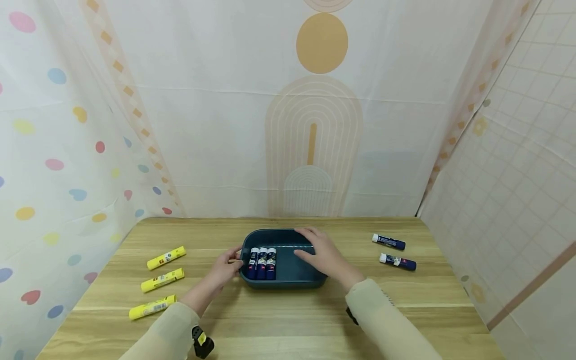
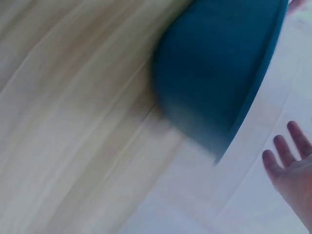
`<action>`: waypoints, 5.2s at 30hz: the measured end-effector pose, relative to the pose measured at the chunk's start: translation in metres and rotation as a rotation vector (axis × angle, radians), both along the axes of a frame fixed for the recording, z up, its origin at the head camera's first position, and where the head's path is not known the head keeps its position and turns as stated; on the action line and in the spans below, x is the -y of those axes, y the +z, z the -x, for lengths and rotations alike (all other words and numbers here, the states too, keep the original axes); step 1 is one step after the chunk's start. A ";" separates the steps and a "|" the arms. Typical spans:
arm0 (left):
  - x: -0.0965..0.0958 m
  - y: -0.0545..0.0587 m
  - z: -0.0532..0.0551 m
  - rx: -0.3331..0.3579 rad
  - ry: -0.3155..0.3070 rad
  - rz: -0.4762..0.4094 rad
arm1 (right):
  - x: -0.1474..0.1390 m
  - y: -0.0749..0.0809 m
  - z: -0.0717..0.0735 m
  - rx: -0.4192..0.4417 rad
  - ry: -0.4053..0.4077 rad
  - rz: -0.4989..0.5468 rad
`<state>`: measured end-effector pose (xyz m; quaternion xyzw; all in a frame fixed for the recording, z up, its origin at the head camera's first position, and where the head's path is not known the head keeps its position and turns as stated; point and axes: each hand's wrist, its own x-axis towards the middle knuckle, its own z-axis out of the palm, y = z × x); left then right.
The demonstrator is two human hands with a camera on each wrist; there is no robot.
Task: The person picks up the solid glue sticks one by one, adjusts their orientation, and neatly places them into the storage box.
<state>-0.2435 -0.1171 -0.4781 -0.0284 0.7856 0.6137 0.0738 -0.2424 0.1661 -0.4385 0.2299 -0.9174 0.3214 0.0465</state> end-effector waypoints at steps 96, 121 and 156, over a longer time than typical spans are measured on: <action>-0.003 -0.001 -0.002 0.004 -0.014 -0.034 | -0.173 -0.025 -0.019 0.183 -0.242 -0.144; -0.004 0.001 -0.001 0.022 0.005 -0.031 | -0.104 0.005 -0.014 0.683 -0.312 0.563; -0.005 0.001 -0.001 -0.008 0.006 -0.037 | 0.049 -0.025 0.014 0.652 -0.338 0.470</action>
